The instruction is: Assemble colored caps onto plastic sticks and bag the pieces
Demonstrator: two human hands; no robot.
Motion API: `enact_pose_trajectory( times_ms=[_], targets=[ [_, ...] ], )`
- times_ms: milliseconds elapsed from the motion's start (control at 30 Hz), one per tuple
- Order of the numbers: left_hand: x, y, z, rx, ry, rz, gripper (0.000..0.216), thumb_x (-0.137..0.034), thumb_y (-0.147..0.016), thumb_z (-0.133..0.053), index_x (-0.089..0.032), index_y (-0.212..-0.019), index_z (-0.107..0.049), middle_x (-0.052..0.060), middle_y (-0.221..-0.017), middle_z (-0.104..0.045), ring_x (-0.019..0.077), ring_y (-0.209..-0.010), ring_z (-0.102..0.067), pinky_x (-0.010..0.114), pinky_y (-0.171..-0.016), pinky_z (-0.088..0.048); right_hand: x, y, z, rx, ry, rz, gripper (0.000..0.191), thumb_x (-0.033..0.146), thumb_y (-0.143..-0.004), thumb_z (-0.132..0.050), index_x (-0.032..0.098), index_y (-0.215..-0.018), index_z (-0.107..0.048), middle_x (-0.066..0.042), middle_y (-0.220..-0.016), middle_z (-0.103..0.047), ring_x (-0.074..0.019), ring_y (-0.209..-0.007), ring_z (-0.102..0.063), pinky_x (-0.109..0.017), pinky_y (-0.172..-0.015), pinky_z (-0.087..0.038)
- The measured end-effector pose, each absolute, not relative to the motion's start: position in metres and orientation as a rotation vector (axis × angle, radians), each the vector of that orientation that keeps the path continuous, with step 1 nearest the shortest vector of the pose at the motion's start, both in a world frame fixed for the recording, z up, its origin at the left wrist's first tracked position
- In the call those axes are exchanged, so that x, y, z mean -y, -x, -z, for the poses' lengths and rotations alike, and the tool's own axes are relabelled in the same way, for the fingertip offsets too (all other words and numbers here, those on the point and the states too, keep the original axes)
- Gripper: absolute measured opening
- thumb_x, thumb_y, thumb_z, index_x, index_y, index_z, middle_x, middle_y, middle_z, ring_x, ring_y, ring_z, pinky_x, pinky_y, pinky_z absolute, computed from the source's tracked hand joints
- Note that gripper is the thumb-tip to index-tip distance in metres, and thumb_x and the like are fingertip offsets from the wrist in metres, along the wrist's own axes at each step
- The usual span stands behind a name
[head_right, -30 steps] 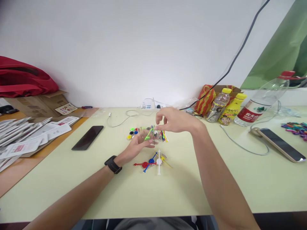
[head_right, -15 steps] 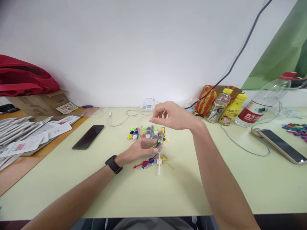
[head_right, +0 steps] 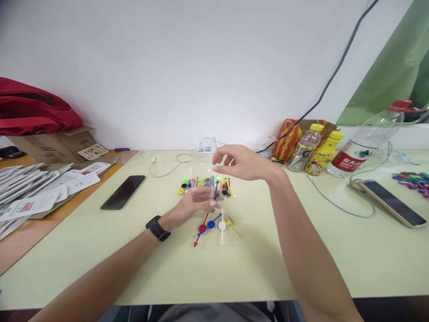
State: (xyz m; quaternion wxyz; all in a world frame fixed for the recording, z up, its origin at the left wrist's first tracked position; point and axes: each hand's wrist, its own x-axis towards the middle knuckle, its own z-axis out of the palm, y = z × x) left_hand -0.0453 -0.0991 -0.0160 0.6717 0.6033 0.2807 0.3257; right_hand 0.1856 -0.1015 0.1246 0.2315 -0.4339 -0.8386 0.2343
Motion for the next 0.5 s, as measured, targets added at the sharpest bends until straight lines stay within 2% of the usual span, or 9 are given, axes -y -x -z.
enact_pose_trajectory(
  times_ms=[200,400,500],
  targets=[
    [0.102,0.046,0.012,-0.622,-1.344,-0.702,0.049,-0.036,-0.077,-0.089,-0.016,-0.117,-0.070,0.015,-0.116,-0.075,0.0306,-0.100,-0.076,0.044,-0.092,-0.058,0.095,-0.184,-0.121,2.351,1.135,-0.724,0.020,0.037,-0.089,-0.065,0.018,-0.092,-0.072,-0.005,-0.092,-0.076,-0.0194,-0.085,-0.068,-0.030,-0.076,-0.050],
    [0.098,0.044,0.016,-0.627,-1.369,-0.776,0.043,-0.044,-0.085,-0.081,-0.015,-0.116,-0.073,0.017,-0.121,-0.074,0.0322,-0.108,-0.074,0.045,-0.093,-0.058,0.094,-0.182,-0.117,2.117,1.196,-0.694,0.028,0.043,-0.094,-0.062,0.020,-0.110,-0.066,-0.008,-0.100,-0.073,-0.0179,-0.083,-0.067,-0.029,-0.071,-0.051],
    [0.092,0.043,0.020,-0.654,-1.296,-0.923,0.042,-0.044,-0.088,-0.079,-0.016,-0.118,-0.073,0.016,-0.128,-0.072,0.0317,-0.114,-0.071,0.044,-0.096,-0.057,0.090,-0.189,-0.112,2.346,1.308,-0.800,0.031,0.049,-0.090,-0.067,0.018,-0.096,-0.071,-0.007,-0.091,-0.074,-0.0189,-0.080,-0.067,-0.027,-0.066,-0.049]
  ],
)
